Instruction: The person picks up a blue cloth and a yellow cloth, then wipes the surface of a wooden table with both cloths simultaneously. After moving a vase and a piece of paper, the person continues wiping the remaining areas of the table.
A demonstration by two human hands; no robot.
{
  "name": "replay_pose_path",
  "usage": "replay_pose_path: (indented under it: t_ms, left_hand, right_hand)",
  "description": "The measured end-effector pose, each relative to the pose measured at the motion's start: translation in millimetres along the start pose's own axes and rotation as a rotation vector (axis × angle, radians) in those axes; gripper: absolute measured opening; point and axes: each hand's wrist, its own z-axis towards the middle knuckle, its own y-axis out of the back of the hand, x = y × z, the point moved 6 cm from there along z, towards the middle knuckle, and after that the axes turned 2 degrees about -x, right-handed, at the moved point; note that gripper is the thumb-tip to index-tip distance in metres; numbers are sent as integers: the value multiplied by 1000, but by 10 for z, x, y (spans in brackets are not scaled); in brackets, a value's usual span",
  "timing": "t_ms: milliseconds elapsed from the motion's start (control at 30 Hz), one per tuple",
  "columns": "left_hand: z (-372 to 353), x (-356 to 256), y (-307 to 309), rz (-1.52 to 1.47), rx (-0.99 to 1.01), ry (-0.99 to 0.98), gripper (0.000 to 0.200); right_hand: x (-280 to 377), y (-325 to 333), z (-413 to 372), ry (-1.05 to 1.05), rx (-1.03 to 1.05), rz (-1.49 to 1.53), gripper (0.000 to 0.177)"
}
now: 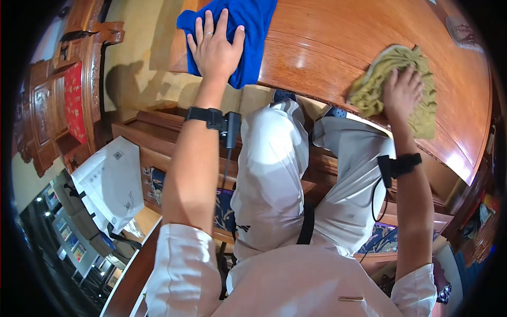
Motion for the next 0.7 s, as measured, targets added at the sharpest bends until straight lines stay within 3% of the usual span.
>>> replay_pose_path:
  t_ms: [100, 167, 300, 400, 467, 667, 700]
  left_hand:
    - [18, -1, 13, -17, -19, 45, 61]
    - [14, -5, 34, -3, -27, 31, 60]
    - [6, 14, 12, -29, 10, 55, 60]
    - [17, 10, 26, -35, 13, 57, 60]
    - [3, 9, 41, -37, 7, 58, 59]
    - [38, -28, 75, 10, -41, 61, 56]
    - [39, -28, 83, 14, -51, 49, 55]
  right_hand:
    - [730, 142, -195, 131, -15, 38, 70]
    - [1200, 295, -325, 403, 30, 189, 68]
    - [1295, 506, -390, 610, 106, 335, 62]
    - [888, 541, -225, 766, 200, 303, 59]
    - [420, 486, -87, 740, 209, 256, 57]
    - [-1200, 171, 193, 494, 120, 187, 57]
    - [-1431, 81, 211, 320, 125, 184, 58]
